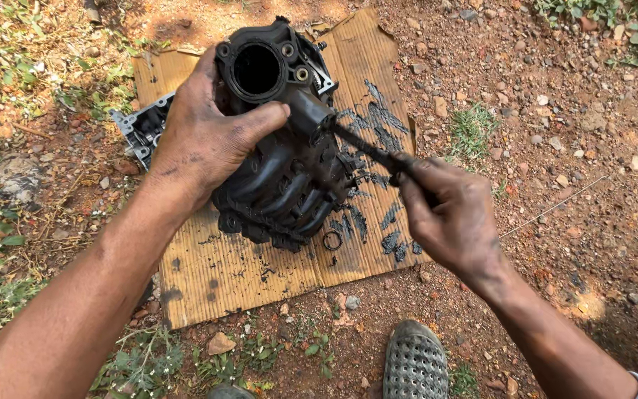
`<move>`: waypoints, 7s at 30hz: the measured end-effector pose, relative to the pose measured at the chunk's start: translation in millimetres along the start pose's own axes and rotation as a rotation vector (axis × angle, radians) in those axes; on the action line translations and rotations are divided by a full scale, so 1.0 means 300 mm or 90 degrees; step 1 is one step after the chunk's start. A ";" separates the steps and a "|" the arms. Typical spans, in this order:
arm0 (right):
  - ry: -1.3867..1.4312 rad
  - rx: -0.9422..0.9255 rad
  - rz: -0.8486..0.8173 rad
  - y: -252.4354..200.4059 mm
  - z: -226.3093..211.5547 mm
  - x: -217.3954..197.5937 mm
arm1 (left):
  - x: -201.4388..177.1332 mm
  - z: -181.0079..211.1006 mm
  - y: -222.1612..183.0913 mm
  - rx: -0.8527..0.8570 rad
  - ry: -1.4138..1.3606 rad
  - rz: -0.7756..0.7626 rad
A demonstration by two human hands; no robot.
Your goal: The person scrapes debris from internal engine components using a tool and wipes the surfaces by hand while the parts are resting on a cardboard sheet.
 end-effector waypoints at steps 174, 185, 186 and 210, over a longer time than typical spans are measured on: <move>-0.528 -0.640 -0.456 -0.122 -0.143 0.826 | -0.074 -1.040 -0.835 -0.771 -0.126 0.385; -0.469 -0.674 -0.435 -0.108 -0.193 0.846 | -0.102 -1.036 -0.804 -0.720 -0.168 0.390; -0.480 -0.638 -0.448 -0.098 -0.189 0.841 | -0.105 -1.040 -0.801 -0.699 -0.177 0.390; -0.291 -0.661 -0.283 -0.114 -0.239 0.847 | -0.086 -1.059 -0.728 -0.653 -0.180 0.312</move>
Point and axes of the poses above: each hand's wrist, its own y-axis towards the middle knuckle, its own x-axis out of the palm, z = x × y, the point moved 8 cm from there along y, towards the middle knuckle, and after that the axes turned 13 degrees about z, right-handed, at the moved point
